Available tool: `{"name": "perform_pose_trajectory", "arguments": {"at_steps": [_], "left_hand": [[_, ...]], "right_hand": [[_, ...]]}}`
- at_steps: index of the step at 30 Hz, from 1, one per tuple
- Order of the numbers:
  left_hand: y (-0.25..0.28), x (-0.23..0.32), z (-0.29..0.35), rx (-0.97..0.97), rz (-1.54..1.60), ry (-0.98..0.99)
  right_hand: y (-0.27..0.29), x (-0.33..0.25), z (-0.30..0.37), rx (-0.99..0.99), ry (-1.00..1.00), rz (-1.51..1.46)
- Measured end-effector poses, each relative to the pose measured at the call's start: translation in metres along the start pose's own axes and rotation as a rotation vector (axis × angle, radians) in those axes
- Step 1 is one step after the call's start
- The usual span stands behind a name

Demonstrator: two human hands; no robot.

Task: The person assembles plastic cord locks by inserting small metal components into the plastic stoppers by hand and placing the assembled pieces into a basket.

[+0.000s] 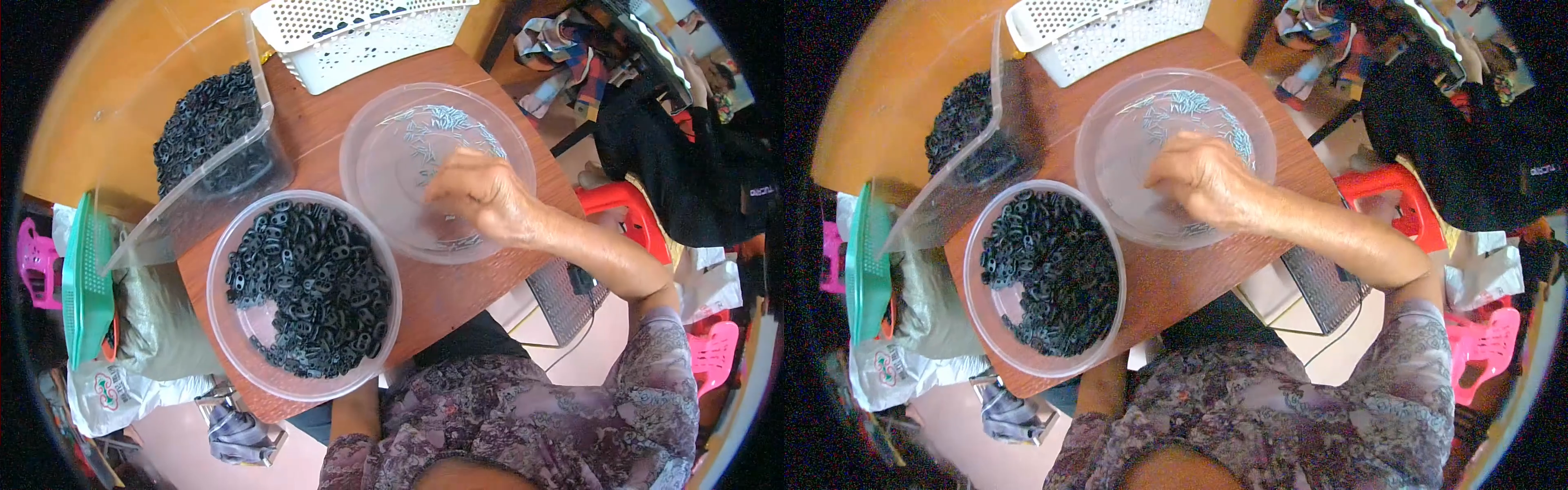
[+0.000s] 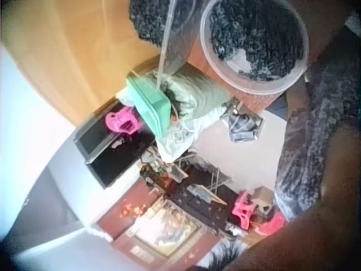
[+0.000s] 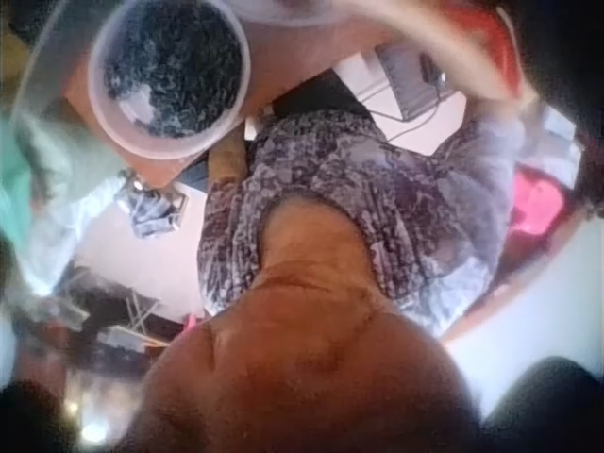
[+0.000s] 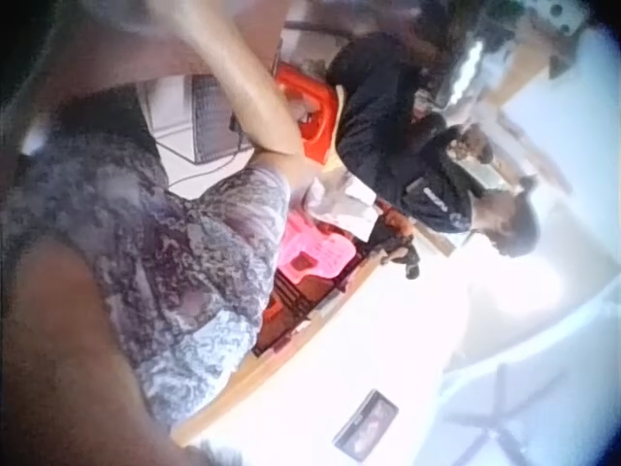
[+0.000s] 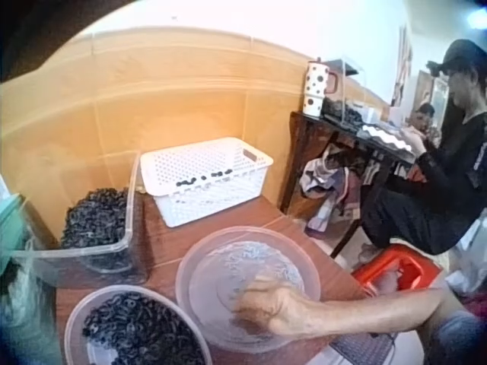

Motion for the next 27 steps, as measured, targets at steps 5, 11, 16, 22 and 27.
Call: {"name": "perform_pose_trajectory", "arguments": {"at_steps": [5, 11, 16, 22, 27], "left_hand": [[0.004, -0.021, 0.027, -0.015, 0.011, 0.004], [0.008, -0.023, 0.020, -0.003, -0.042, 0.027], [0.000, -0.017, 0.021, 0.022, -0.085, 0.012], [-0.011, -0.004, 0.005, 0.085, -0.145, 0.024], [0.023, 0.090, 0.007, -0.012, 0.154, 0.269]], "right_hand": [[-0.013, 0.002, -0.002, -0.106, 0.097, 0.059], [-0.037, 0.006, -0.004, -0.151, 0.244, 0.136], [-0.036, 0.005, -0.002, -0.083, 0.326, 0.285], [-0.044, 0.014, 0.001, -0.053, 0.326, 0.289], [-0.029, 0.020, 0.009, -0.013, 0.220, 0.187]]}}
Point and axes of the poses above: each hand's wrist, its own z-axis away from the middle knuckle, its own y-axis out of the back of the hand, x = y × z, the point moved 2 cm from there along -z, towards the middle knuckle, and after that the axes turned 11 degrees about -y, right-handed, at the moved point
